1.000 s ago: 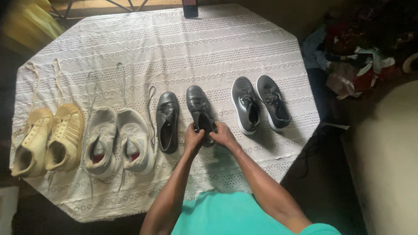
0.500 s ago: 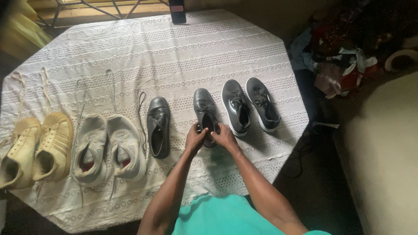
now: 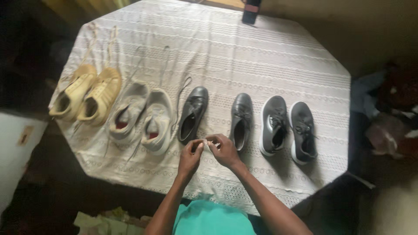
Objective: The person removes laces from a pair of black shoes and then re-laces them by threading the laces through the eyelets and tying knots. The shoes remain on the table throughout the process.
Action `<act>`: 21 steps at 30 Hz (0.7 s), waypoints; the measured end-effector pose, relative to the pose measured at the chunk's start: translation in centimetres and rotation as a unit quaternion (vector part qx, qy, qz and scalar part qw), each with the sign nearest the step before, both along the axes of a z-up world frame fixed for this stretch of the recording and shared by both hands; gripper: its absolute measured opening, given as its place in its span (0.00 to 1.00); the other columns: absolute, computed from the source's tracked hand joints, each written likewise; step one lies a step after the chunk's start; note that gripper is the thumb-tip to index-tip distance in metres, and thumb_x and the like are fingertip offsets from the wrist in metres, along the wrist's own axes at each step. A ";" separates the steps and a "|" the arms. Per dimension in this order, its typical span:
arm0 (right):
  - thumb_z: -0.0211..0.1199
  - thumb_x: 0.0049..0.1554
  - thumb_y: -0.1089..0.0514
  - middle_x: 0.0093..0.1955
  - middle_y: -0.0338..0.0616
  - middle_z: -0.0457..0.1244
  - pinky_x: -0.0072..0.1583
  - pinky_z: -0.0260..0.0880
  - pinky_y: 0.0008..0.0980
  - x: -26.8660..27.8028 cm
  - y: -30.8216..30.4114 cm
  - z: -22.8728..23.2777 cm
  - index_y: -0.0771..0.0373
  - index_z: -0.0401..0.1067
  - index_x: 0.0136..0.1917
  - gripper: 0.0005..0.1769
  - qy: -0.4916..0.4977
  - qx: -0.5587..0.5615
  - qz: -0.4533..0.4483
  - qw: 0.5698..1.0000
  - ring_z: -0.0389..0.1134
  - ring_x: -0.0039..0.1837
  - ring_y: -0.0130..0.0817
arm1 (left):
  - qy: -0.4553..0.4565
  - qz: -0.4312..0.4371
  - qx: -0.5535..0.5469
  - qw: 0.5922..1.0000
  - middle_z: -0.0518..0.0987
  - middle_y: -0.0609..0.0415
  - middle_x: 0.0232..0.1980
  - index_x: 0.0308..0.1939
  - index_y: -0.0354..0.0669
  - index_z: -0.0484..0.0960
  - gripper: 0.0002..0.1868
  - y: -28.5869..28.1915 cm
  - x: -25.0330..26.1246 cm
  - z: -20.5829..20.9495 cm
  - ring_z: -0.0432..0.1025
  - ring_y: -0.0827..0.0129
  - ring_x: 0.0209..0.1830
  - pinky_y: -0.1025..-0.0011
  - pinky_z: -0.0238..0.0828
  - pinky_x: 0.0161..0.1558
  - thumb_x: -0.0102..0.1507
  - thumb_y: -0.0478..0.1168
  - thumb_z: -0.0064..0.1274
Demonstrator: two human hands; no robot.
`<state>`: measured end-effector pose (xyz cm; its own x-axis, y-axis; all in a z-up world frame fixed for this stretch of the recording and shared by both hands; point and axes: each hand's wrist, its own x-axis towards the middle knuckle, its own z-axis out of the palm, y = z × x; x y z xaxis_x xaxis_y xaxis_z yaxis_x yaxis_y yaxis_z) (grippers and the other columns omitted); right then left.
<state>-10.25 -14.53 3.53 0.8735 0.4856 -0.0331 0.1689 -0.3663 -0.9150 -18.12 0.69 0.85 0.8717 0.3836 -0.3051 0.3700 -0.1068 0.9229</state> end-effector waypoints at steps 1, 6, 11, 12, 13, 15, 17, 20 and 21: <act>0.63 0.58 0.58 0.51 0.49 0.70 0.47 0.76 0.33 -0.5 0.5 -0.3 0.63 0.77 0.55 0.12 0.002 -0.006 0.028 1.000 0.74 0.50 0.36 | -0.004 0.019 0.000 1.000 0.86 0.47 0.47 0.56 0.37 0.84 0.16 0.6 -0.9 0.3 0.78 0.67 0.44 0.69 0.75 0.48 0.68 0.43 0.54; 0.65 0.57 0.58 0.46 0.49 0.68 0.46 0.78 0.32 -2.8 2.5 -0.9 0.65 0.75 0.49 0.09 0.037 0.015 0.127 0.991 0.72 0.47 0.32 | 0.017 0.101 -0.014 0.995 0.83 0.63 0.43 0.52 0.43 0.83 0.13 5.3 -2.5 2.0 0.77 0.80 0.40 0.76 0.77 0.42 0.67 0.42 0.50; 0.67 0.58 0.52 0.39 0.45 0.68 0.42 0.73 0.33 -5.3 4.7 -0.2 0.67 0.68 0.44 0.16 0.100 -0.020 0.096 0.990 0.71 0.39 0.32 | -0.048 0.086 0.112 0.989 0.84 0.47 0.42 0.51 0.38 0.83 0.13 11.1 4.0 -0.4 0.78 0.65 0.40 0.68 0.74 0.44 0.67 0.40 0.51; 0.67 0.59 0.51 0.38 0.45 0.68 0.42 0.73 0.33 -5.6 5.2 0.0 0.67 0.68 0.44 0.17 0.102 -0.017 0.092 0.990 0.71 0.38 0.32 | -0.076 0.058 0.180 0.979 0.84 0.46 0.46 0.51 0.37 0.84 0.13 12.2 6.0 -1.4 0.80 0.62 0.44 0.67 0.75 0.48 0.66 0.39 0.52; 0.67 0.59 0.51 0.38 0.45 0.68 0.42 0.73 0.34 -6.0 5.7 0.1 0.67 0.69 0.44 0.16 0.092 -0.015 0.071 0.993 0.71 0.38 0.33 | -0.053 0.009 0.196 0.979 0.85 0.44 0.47 0.51 0.37 0.84 0.14 13.2 7.9 -2.6 0.80 0.59 0.46 0.65 0.75 0.51 0.65 0.39 0.51; 0.67 0.60 0.50 0.37 0.46 0.69 0.42 0.72 0.35 -6.7 6.8 0.0 0.67 0.72 0.45 0.16 0.070 -0.011 0.026 0.997 0.70 0.38 0.34 | -0.015 -0.092 0.281 0.955 0.85 0.40 0.50 0.52 0.37 0.84 0.15 14.9 11.8 -5.3 0.79 0.52 0.51 0.60 0.74 0.55 0.62 0.37 0.52; 0.65 0.61 0.47 0.41 0.47 0.70 0.46 0.75 0.33 -7.0 8.1 -0.6 0.66 0.73 0.48 0.17 0.081 -0.023 -0.018 0.996 0.73 0.43 0.33 | 0.049 -0.188 0.365 0.910 0.84 0.37 0.51 0.50 0.37 0.85 0.14 15.8 15.3 -8.1 0.78 0.48 0.54 0.57 0.74 0.57 0.61 0.36 0.54; 0.63 0.59 0.44 0.52 0.52 0.68 0.50 0.75 0.36 -6.9 10.3 -2.8 0.66 0.71 0.57 0.23 0.078 -0.045 -0.137 0.987 0.73 0.49 0.38 | 0.152 -0.273 0.404 0.860 0.83 0.35 0.52 0.50 0.34 0.84 0.16 16.3 19.0 -12.1 0.78 0.47 0.55 0.57 0.76 0.55 0.60 0.40 0.60; 0.63 0.59 0.43 0.56 0.54 0.67 0.51 0.75 0.38 -6.5 10.8 -3.8 0.66 0.69 0.61 0.27 0.073 -0.056 -0.184 0.979 0.72 0.52 0.41 | 0.153 -0.271 0.408 0.858 0.82 0.35 0.52 0.51 0.33 0.81 0.20 16.3 19.8 -13.3 0.78 0.48 0.55 0.58 0.76 0.54 0.59 0.41 0.62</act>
<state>-16.75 -3.74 -0.31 0.9708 0.1248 -0.2048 -0.1224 -0.4766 -0.8706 1.71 17.03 -12.44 0.9165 0.1420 -0.3739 0.2735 -0.9046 0.3269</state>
